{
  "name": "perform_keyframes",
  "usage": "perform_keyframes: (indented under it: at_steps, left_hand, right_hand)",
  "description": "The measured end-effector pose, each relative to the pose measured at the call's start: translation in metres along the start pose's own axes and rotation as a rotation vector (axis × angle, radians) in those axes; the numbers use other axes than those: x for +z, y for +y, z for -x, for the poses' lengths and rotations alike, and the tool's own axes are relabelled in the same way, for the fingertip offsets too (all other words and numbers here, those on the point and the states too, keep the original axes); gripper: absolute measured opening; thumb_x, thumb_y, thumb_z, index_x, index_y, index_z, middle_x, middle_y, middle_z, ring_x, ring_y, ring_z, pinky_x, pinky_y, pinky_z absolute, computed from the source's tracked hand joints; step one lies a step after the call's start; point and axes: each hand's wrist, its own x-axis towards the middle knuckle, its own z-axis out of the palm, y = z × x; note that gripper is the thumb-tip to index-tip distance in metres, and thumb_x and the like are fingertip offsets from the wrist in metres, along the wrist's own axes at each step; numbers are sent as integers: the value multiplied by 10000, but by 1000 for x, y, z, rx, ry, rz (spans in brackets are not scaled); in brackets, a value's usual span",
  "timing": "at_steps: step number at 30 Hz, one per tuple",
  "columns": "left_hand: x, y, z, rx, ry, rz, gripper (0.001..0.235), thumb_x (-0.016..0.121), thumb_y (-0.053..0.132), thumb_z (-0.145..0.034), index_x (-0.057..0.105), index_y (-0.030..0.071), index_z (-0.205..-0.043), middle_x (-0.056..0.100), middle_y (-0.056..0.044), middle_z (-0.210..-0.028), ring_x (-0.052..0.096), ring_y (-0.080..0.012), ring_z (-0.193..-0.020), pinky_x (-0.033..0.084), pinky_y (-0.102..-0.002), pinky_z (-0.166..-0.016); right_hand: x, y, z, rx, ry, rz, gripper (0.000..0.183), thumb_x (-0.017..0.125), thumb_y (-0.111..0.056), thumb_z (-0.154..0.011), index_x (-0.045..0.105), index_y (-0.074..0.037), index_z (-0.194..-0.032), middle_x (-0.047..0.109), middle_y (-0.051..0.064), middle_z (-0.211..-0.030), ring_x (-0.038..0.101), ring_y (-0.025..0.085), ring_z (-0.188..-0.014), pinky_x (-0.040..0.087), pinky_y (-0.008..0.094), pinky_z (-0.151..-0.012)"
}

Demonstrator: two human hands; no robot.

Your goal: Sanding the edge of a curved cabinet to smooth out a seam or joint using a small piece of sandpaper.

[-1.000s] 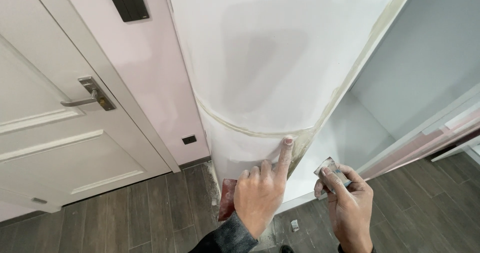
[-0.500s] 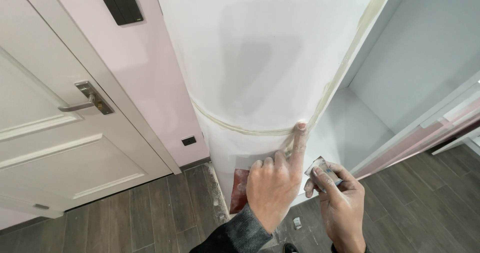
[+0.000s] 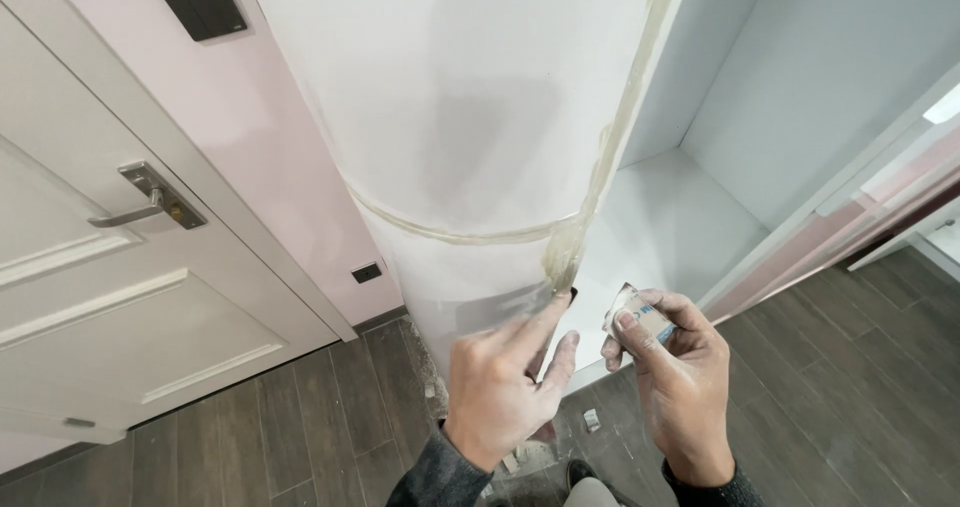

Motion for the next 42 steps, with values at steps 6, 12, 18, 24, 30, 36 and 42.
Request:
perform_keyframes:
  at_steps: [6,12,18,24,30,36,42]
  left_hand:
    - [7,15,14,-409,-12,573,250,870,230,-1079,881,90,-1287,553,55,-781,469,-81,-640,442,-264,-562]
    - [3,16,13,-78,256,175,76,873,113,-1077,877,64,-1136,712,-57,-1051,654,-112,-650,577,-245,-491]
    - [14,21,27,23,386,-11,178,934,58,-1039,891,34,-1210,881,-113,-1166,820,-155,-744,671,-287,-636]
    - [19,15,37,123,420,-173,170,887,61,-1081,898,42,-1250,904,-117,-1247,770,-155,-737,595,-272,-638]
    - [16,18,35,163,346,-223,186,749,118,-1184,897,73,-1287,909,-92,-1294,758,-91,-706,491,-264,-547]
    - [17,27,44,-16,208,219,348,839,-38,-1113,814,82,-1439,830,-157,-1427,947,-217,-1001,792,-290,-865]
    - [13,44,25,-400,243,574,157,831,58,-1075,896,18,-1212,889,-140,-1235,887,-255,-1142,740,-335,-1013]
  right_hand:
    - [14,-14,12,-55,-95,269,117,881,-45,-986,830,12,-1074,864,163,-928,739,239,-653,654,342,-683]
    - [16,-16,18,-49,-183,243,131,845,-81,-1024,831,43,-1064,875,163,-988,826,272,-631,729,359,-664]
    - [12,-4,31,-73,-106,328,77,892,-61,-998,872,11,-982,875,91,-924,755,146,-797,626,273,-729]
    - [22,-8,42,-178,-194,310,64,853,-13,-1012,858,48,-1032,894,139,-1033,824,194,-921,704,298,-842]
    - [11,4,44,-46,-53,320,180,882,-39,-982,866,59,-1132,932,162,-1124,872,215,-1041,721,322,-914]
    - [4,7,40,-29,28,381,140,883,-59,-1009,897,46,-1099,899,99,-997,770,138,-878,655,273,-809]
    - [9,8,36,-5,21,343,134,860,-102,-1041,875,23,-1088,882,89,-1028,781,161,-921,645,297,-823]
